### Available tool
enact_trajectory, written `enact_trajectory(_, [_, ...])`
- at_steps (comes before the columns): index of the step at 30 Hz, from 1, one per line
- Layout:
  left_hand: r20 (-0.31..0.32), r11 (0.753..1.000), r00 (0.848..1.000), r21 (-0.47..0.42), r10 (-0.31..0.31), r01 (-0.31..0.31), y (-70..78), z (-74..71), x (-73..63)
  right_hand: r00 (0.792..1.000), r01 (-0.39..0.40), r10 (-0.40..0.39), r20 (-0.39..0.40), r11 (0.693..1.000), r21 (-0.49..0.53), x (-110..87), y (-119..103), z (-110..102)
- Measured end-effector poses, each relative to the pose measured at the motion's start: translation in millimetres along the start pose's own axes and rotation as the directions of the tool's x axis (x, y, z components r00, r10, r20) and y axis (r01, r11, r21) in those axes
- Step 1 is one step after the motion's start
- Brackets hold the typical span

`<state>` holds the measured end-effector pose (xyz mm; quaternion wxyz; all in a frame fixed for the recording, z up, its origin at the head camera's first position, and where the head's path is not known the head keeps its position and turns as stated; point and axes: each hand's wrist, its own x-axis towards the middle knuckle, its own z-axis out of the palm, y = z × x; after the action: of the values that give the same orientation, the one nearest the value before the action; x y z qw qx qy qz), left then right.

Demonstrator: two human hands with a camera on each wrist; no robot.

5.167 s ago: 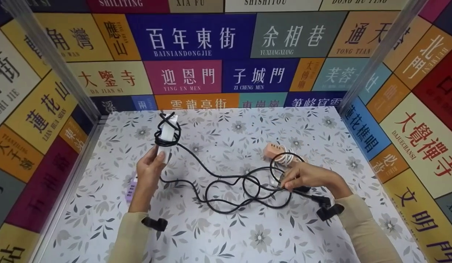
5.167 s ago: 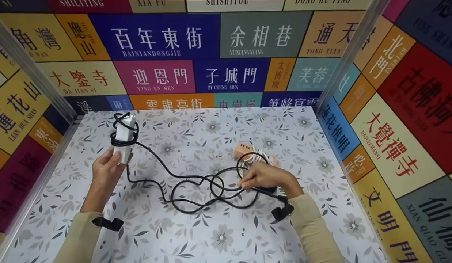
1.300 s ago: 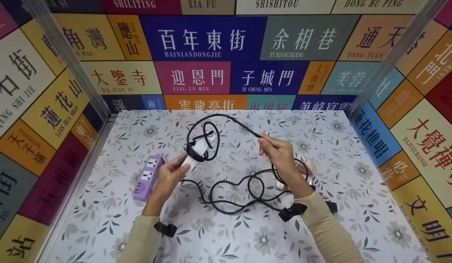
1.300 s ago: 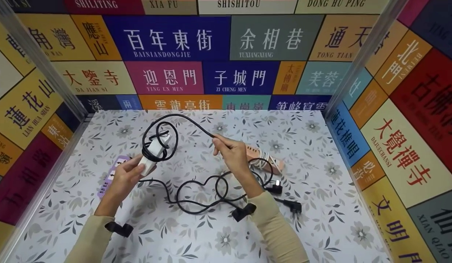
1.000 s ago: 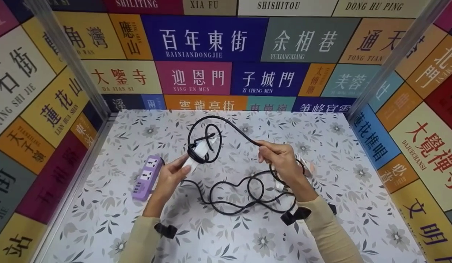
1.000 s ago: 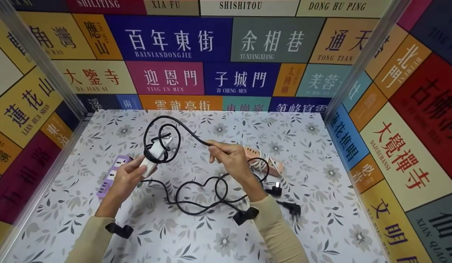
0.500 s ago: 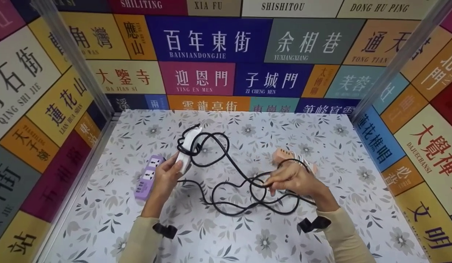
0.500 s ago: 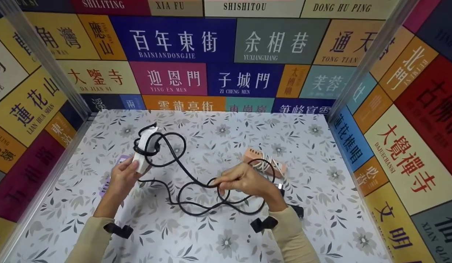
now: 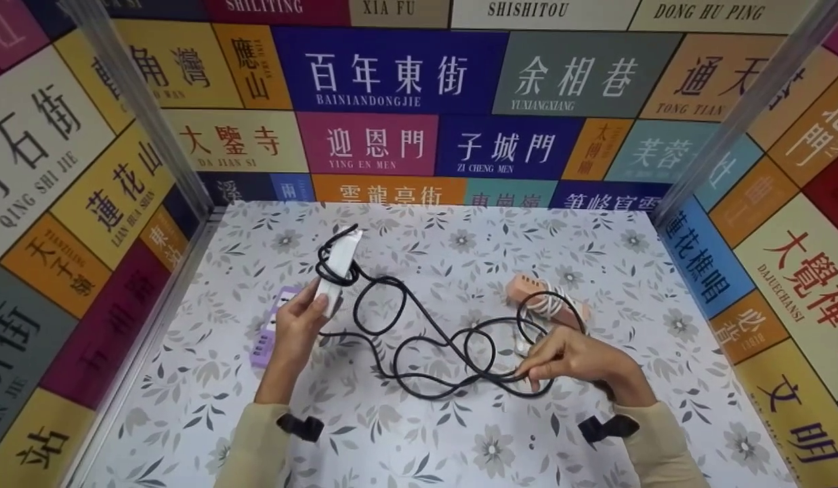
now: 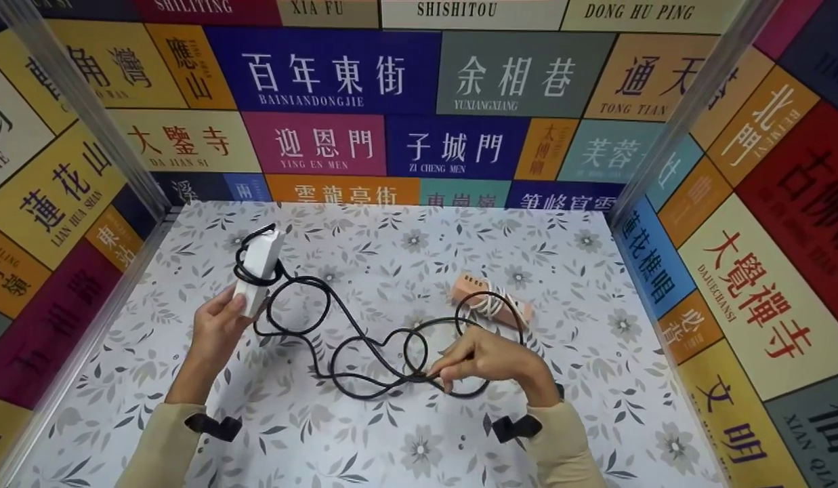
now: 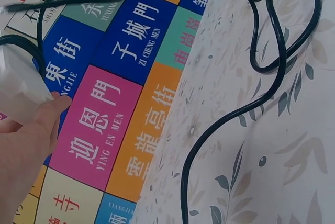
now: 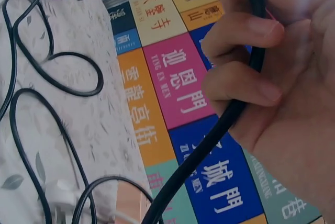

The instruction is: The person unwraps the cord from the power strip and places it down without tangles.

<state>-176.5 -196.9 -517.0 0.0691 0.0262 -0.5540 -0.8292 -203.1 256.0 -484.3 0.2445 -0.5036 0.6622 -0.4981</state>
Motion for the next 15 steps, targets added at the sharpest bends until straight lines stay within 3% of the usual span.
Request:
enact_trajectory(4, [0.007,0.997,1.000,-0.070,0.025,-0.024,2.0,-1.2,0.9,0.990,-0.137,0.136,-0.019,0.991,-0.006,-17.9,4,-2])
enact_trajectory(7, [-0.009,0.990,0.999,-0.129,0.047,-0.048,5.1,-2.8,1.3,0.956,-0.292,0.292,-0.007,0.955,-0.042,-32.4,9,-6])
enact_trajectory(9, [-0.023,0.984,0.997,-0.164,0.068,-0.071,6.6,-4.4,2.1,0.918,-0.396,0.398,0.002,0.915,-0.075,-42.5,12,-9])
enact_trajectory(11, [-0.034,0.979,0.995,-0.182,0.090,-0.094,6.9,-5.7,3.2,0.866,-0.499,0.500,-0.017,0.860,-0.108,-52.4,16,-12])
enact_trajectory(15, [-0.031,0.975,0.992,-0.186,0.120,-0.124,4.5,-10.1,3.9,0.777,-0.628,0.624,-0.077,0.766,-0.133,-69.8,25,-16])
